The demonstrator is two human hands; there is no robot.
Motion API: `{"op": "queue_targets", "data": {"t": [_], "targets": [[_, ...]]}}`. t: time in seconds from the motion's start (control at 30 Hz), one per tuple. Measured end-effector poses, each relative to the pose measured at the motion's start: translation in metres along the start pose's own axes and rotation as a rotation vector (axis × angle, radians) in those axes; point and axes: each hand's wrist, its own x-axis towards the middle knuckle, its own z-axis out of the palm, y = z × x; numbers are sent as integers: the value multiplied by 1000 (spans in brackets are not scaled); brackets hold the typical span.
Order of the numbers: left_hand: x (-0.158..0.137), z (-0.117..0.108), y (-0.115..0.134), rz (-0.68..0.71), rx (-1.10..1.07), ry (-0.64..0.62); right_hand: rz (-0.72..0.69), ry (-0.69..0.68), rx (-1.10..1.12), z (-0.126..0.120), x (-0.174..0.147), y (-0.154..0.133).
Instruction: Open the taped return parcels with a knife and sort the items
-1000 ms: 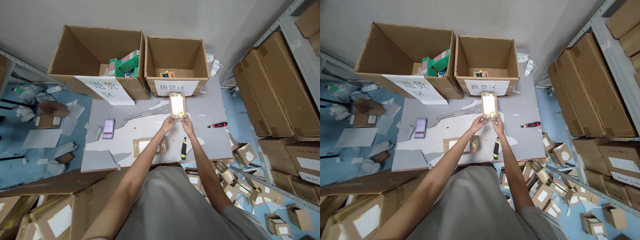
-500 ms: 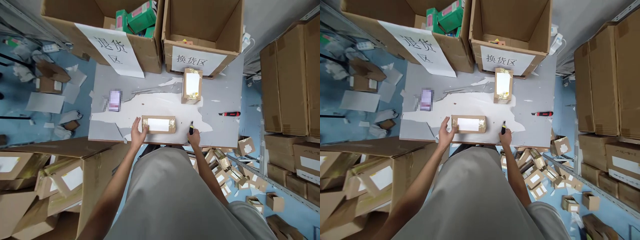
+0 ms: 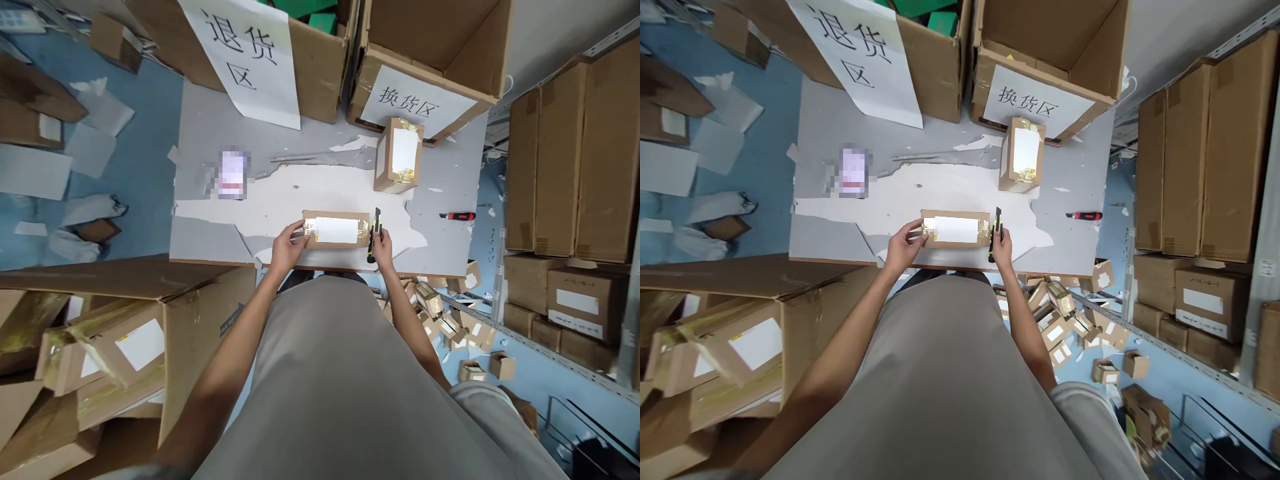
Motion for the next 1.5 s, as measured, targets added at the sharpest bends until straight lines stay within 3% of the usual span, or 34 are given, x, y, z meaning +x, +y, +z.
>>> {"op": "queue_targets", "data": {"t": [0.17,0.33,0.4,0.53,0.67,0.77,1.5], "targets": [[-5,-14,-5,62,24,-46,28,61,-57,-1,-21,-9],[5,-17,-10,114,37,-102,-77,97,-227,-12,-33,-43],[12,-16,-11,127,43,-113,-195,3,-380,-14,-36,-69],[24,-12,-14,106,34,-111,-444,-407,-844,-1,-39,-131],[29,-7,-21,70,-34,-91,-464,-651,-1301,25,-34,-181],[30,-5,-27,52,-95,-95,-500,-730,-1435,38,-28,-201],[35,-5,-31,24,-139,-109,-562,-769,-1539,56,-28,-229]]}}
